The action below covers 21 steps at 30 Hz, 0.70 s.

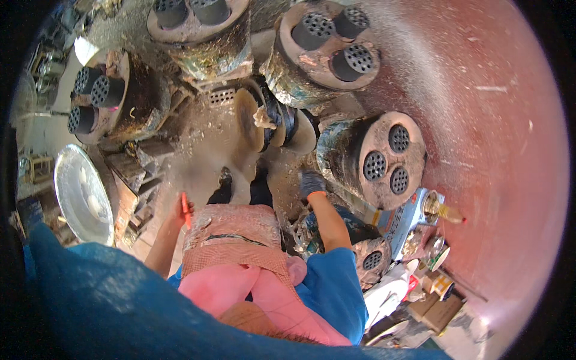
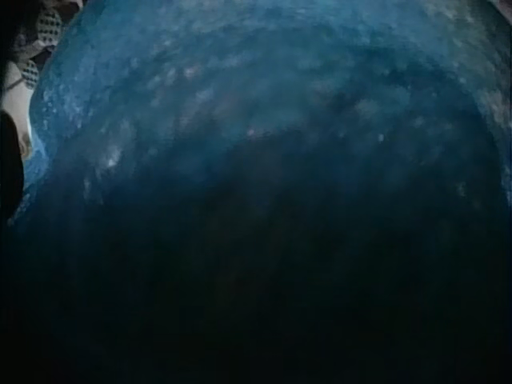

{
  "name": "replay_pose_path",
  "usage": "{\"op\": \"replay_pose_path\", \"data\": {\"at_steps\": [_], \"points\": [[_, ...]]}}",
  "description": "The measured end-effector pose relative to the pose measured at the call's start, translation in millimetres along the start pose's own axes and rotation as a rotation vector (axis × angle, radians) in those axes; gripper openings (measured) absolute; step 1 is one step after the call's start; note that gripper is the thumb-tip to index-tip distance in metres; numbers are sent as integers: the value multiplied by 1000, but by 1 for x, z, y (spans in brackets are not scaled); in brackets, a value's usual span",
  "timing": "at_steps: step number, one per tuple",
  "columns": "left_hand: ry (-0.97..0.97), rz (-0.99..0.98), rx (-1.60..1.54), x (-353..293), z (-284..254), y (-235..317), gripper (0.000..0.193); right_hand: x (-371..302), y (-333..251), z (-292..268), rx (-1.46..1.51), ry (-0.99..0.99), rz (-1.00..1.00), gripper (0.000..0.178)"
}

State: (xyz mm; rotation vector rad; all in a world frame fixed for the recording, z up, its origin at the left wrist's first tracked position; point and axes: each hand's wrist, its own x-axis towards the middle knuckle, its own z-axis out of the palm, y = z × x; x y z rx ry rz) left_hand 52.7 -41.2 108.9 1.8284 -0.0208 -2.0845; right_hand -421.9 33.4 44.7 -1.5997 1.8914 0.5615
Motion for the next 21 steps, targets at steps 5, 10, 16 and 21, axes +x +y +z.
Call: {"op": "replay_pose_path", "data": {"at_steps": [5, 10, 16, 21], "points": [[204, 63, -65, -34, -42, -16, 37, 71, 96, 86, -180, -47, 116, 23], [256, 91, -160, -48, -42, -2, 38, 79, 92, 68, -248, -138, 136, 17], [199, 175, -89, -52, -6, 7, 37, 47, 79, 30, -300, -142, 138, 18], [56, 261, -24, -60, 18, 15, 35, 47, 79, 36, -244, -255, 264, 19]]}}
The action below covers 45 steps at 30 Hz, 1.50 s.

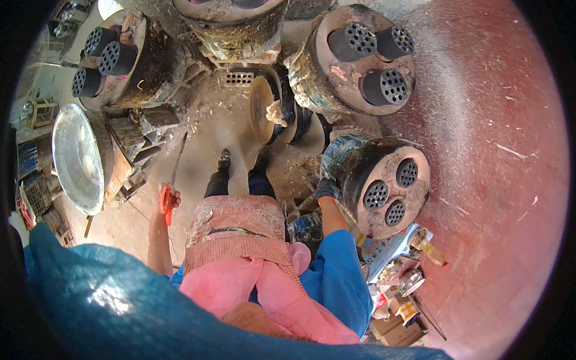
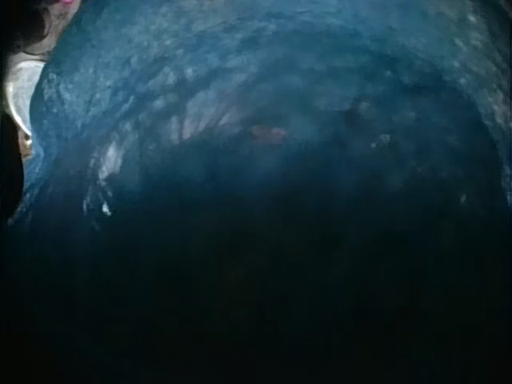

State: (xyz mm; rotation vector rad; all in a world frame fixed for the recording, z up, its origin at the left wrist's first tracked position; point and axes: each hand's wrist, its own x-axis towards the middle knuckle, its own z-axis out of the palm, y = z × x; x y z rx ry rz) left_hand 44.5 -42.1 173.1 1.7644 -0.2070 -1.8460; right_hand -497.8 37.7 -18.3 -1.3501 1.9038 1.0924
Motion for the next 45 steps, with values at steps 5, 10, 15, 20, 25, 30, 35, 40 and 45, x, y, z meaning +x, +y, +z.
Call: {"op": "replay_pose_path", "data": {"at_steps": [5, 10, 15, 20, 25, 30, 35, 40, 45], "points": [[-136, -14, 105, -2, 17, 15, 43, -33, -17, -25, 167, 283, -101, 27], [-264, -48, 208, -5, 67, 37, 62, -155, -102, -146, 620, 415, -586, 45], [-742, -114, 249, -28, 137, 69, 65, -274, -190, -242, 925, 1020, -1110, 48], [-965, -123, 250, -60, 193, 96, 69, -266, -153, -263, 985, 1265, -837, 45], [-902, 285, 623, -36, 216, 93, 60, -284, 33, -325, 2154, 1389, -428, 11], [-605, 283, 604, 31, 167, 80, 44, -385, 167, -389, 1634, 2133, -913, 43], [-469, 290, 574, 83, 121, 74, 38, -381, 205, -437, 1447, 2255, -355, 37], [-543, 316, 760, 114, 128, 111, 38, -327, 229, -460, 1798, 2161, -722, 43], [-509, 427, 823, 131, 140, 160, 35, -313, 246, -504, 1857, 2070, -682, 34]]}}
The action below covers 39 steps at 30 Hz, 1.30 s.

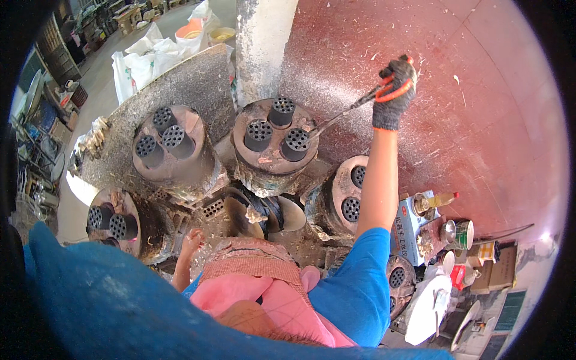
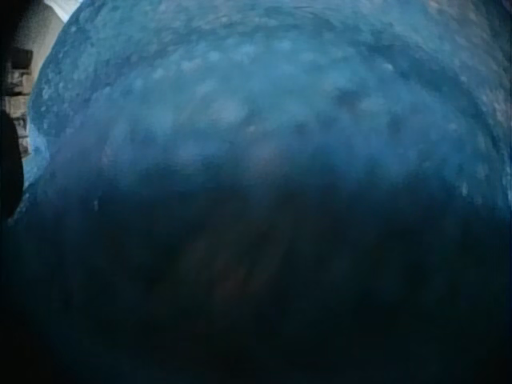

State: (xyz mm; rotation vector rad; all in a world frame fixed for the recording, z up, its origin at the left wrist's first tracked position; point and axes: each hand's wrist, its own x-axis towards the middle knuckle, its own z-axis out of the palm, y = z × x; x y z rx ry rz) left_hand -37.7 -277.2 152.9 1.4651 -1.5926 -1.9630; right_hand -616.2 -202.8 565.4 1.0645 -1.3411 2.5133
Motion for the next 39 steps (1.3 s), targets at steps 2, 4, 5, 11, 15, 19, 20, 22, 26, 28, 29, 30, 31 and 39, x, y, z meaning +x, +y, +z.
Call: {"op": "replay_pose_path", "data": {"at_steps": [2, 4, 5, 11, 15, 19, 20, 22, 26, 28, 29, 30, 31, 39], "points": [[59, 3, -41, 4, -11, 6, 30, 3, 11, 21, -86, 47, 28, 31], [86, -22, 0, 6, -17, 8, 31, 4, 22, 41, -221, 36, -55, 32], [96, -47, 60, 6, -20, 7, 32, 4, 24, 47, -226, 56, -10, 32], [45, -3, 248, 10, -24, -19, 32, 6, 19, 64, -341, 34, 11, 29], [40, 98, 413, 19, -24, -36, 31, 0, 37, 66, -235, -1, 41, 22], [72, 103, 440, 25, -16, -28, 32, 4, 67, 49, -315, 143, 79, 9], [67, 103, 468, 25, -15, -24, 32, 12, 69, 40, -414, 214, 61, 8], [63, 69, 479, 21, -15, -18, 33, 20, 47, 1, -20, 74, 59, 15], [65, -2, 539, 13, -12, -22, 36, 17, -27, -70, -485, 231, -198, 21], [53, 29, 616, 11, -8, -24, 37, 12, -61, -95, -473, 235, -210, 13], [50, 61, 630, 11, -1, -25, 38, 9, -73, -104, -469, 189, -269, 12], [54, 41, 654, 9, 2, -23, 39, 4, -86, -112, -1012, 111, -422, 12], [26, 82, 682, 10, 6, -18, 39, -2, -85, -117, -919, 162, -391, 7], [-26, 206, 687, 25, 43, 26, 37, -13, -56, -126, -612, 301, -156, 23]]}}
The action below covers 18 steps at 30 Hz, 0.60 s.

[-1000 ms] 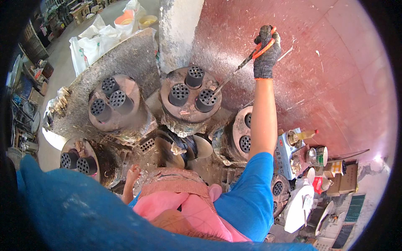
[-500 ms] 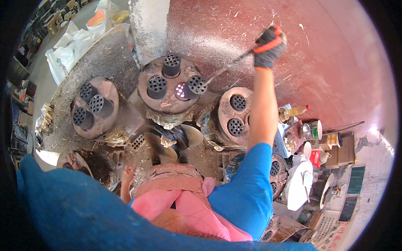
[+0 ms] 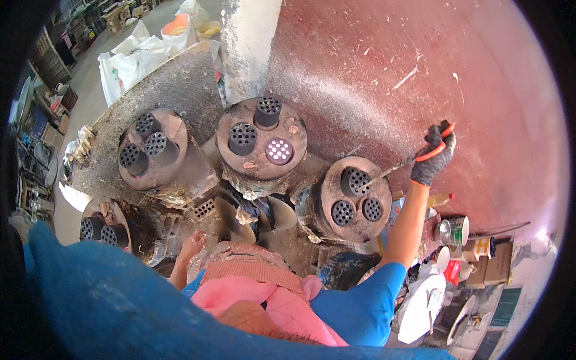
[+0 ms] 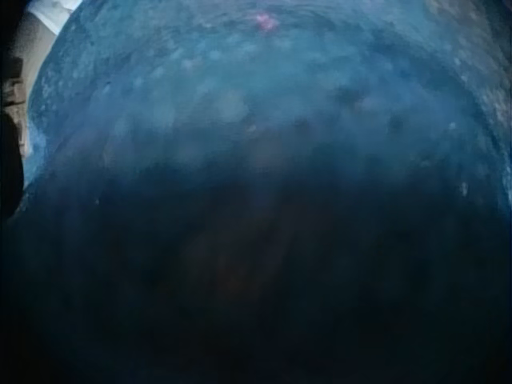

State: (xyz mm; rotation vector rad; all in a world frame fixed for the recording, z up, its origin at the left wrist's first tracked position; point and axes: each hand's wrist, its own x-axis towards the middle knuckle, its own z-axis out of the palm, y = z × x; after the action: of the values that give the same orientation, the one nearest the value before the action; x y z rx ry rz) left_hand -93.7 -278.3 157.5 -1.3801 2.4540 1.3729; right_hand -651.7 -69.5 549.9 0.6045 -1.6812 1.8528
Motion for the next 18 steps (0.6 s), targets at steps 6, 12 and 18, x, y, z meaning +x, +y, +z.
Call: {"op": "replay_pose_path", "data": {"at_steps": [6, 12, 18], "points": [[-11, -152, 56, -12, 1, -38, 40, 6, -60, 19, 26, -96, -55, 27], [-64, -160, 21, -13, -2, -53, 38, -69, -17, 104, 491, -111, 171, 34], [-33, -212, 24, -22, -44, -72, 40, -113, 18, 154, 311, -90, 223, 28]]}}
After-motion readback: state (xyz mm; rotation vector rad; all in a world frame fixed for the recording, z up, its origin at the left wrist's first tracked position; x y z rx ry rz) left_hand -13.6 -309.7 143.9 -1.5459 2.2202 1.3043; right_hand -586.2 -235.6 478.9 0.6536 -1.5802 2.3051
